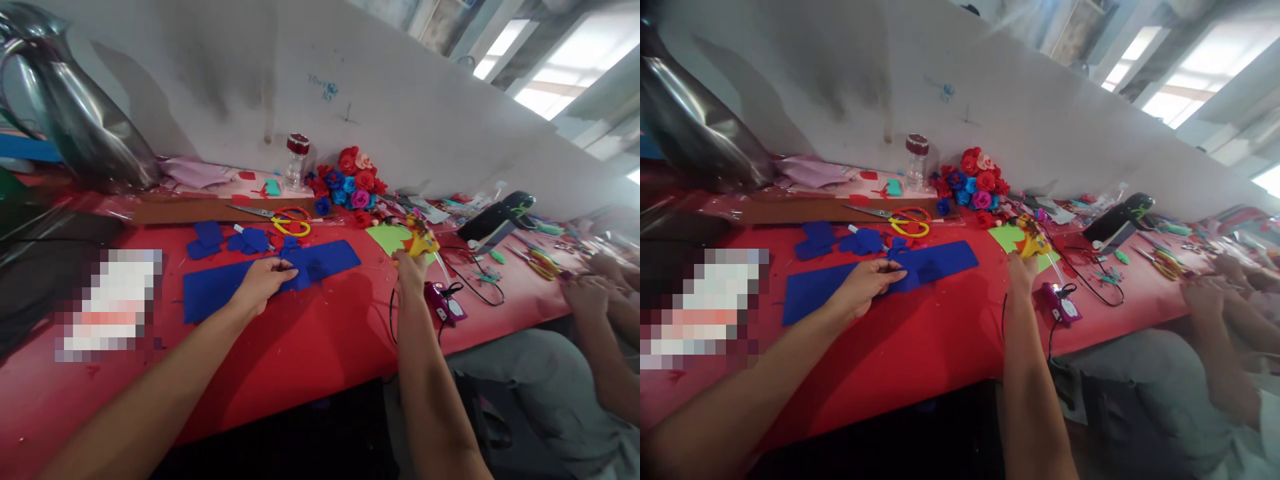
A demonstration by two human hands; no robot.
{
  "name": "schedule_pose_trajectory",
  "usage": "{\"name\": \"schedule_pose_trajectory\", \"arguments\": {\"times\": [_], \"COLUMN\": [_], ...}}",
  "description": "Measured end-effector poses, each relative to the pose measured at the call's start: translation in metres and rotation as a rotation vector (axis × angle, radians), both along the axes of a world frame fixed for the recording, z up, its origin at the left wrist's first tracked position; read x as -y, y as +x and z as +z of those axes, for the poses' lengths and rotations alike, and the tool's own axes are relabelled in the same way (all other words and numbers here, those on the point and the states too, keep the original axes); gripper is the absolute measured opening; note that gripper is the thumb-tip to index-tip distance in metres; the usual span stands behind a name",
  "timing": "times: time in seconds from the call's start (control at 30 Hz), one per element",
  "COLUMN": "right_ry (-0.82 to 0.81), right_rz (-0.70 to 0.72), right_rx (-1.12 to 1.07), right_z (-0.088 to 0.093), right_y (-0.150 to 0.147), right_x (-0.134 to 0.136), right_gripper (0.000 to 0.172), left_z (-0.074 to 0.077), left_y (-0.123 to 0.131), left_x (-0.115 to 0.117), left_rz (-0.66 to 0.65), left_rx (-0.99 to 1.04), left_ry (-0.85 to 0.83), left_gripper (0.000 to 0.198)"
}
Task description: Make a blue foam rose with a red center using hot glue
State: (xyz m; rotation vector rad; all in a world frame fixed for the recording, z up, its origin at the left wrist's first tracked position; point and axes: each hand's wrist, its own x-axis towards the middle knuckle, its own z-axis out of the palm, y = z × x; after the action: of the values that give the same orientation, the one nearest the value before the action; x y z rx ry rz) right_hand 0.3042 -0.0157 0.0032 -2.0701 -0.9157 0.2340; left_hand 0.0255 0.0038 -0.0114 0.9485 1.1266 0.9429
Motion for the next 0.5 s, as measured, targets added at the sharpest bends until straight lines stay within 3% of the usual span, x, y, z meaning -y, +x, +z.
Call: {"name": "schedule_pose_trajectory", "arguments": {"times": [0.1, 0.17, 0.23, 0.33, 0.5], "right_ry": [0.160, 0.321, 0.252, 0.161, -0.098], "right_rz": [0.103, 0.299, 0.429, 0.510, 0.603], "right_rx": [-0.169, -0.511, -0.660, -0.759, -0.597], "right_z": [0.014, 0.021, 0.022, 0.015, -0.004], "right_y": [-0.016, -0.030, -0.044, -0.063, -0.080], "right_x": [0.021, 0.042, 0.064, 0.091, 0.111], "right_gripper": [0.028, 0.036, 0.038, 0.033, 0.036], "left_z": [-0.003, -0.006, -0.009, -0.014, -0.018], "left_y": [-0.001, -0.001, -0.002, -0.002, -0.002], "left_x": [0.000, 0.000, -0.001, -0.002, -0.003], "left_rz": [0.002, -0.029, -0.070, -0.100, -0.138], "left_rx": [-0.036, -0.070, -0.108, -0.184, -0.285], "left_ry": [0.012, 0.027, 0.052, 0.086, 0.104], "left_gripper": [0.011, 0.010, 0.008, 0.006, 0.005]}}
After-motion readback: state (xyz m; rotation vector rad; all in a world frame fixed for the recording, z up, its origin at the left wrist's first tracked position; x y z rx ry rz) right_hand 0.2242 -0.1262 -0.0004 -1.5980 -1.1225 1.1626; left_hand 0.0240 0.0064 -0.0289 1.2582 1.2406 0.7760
